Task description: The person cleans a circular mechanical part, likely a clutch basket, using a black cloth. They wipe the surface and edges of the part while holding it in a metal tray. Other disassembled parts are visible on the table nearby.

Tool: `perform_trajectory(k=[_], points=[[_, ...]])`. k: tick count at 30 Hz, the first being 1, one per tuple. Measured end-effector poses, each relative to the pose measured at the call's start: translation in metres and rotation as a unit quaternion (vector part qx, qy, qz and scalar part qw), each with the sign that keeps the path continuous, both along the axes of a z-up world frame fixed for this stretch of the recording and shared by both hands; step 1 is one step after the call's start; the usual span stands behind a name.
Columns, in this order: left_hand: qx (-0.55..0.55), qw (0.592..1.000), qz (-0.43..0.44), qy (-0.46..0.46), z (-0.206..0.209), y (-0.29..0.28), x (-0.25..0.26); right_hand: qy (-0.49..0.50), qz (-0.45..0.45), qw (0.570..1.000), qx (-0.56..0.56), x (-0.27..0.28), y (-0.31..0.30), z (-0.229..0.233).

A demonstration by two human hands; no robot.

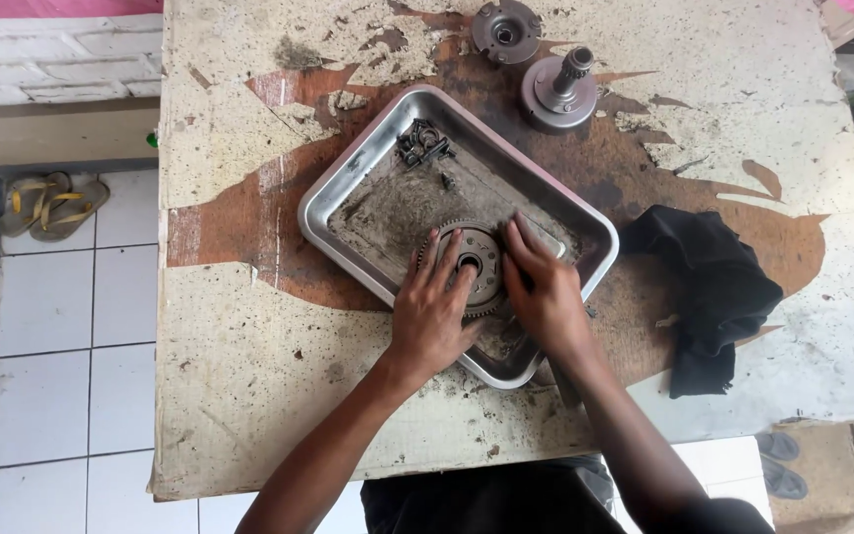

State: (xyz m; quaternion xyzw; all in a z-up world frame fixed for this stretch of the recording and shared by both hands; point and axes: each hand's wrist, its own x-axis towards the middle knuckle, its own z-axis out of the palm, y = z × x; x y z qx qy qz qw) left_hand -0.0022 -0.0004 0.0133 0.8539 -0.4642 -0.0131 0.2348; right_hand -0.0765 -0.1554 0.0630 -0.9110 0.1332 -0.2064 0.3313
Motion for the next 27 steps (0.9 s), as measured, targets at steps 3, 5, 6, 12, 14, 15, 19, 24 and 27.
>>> perform_trajectory(k=[3, 5, 6, 12, 14, 15, 19, 24, 27], points=[[-0.018, 1.0, -0.004, 0.002, -0.001, 0.001, 0.0, 0.023, -0.026, 0.999, -0.029, -0.028, 0.017, -0.006], [-0.01, 1.0, -0.004, -0.001, -0.005, 0.0, 0.002, 0.008, -0.007, 1.0, -0.026, -0.007, 0.005, -0.013], [-0.003, 1.0, -0.006, -0.004, -0.007, 0.0, 0.002, -0.009, 0.011, 1.0, -0.024, 0.001, 0.0, -0.017], [-0.075, 0.997, 0.018, -0.024, 0.002, -0.002, 0.001, -0.044, 0.055, 0.996, -0.055, 0.065, -0.007, -0.016], [-0.075, 0.996, 0.027, -0.037, 0.006, -0.003, 0.004, -0.034, 0.043, 0.998, -0.039, 0.037, 0.004, -0.006], [-0.076, 0.996, 0.035, -0.036, 0.006, -0.004, -0.001, -0.011, 0.03, 0.999, -0.024, 0.018, 0.009, -0.003], [-0.079, 0.996, 0.026, -0.037, -0.007, -0.003, 0.004, 0.015, -0.001, 0.999, -0.039, -0.012, 0.006, -0.007], [-0.019, 1.0, 0.001, 0.006, -0.005, -0.001, 0.003, -0.02, 0.024, 0.998, -0.06, 0.033, -0.012, -0.012], [-0.003, 1.0, -0.001, 0.008, -0.005, -0.002, 0.004, -0.047, 0.042, 0.997, -0.047, 0.048, -0.018, -0.009]])
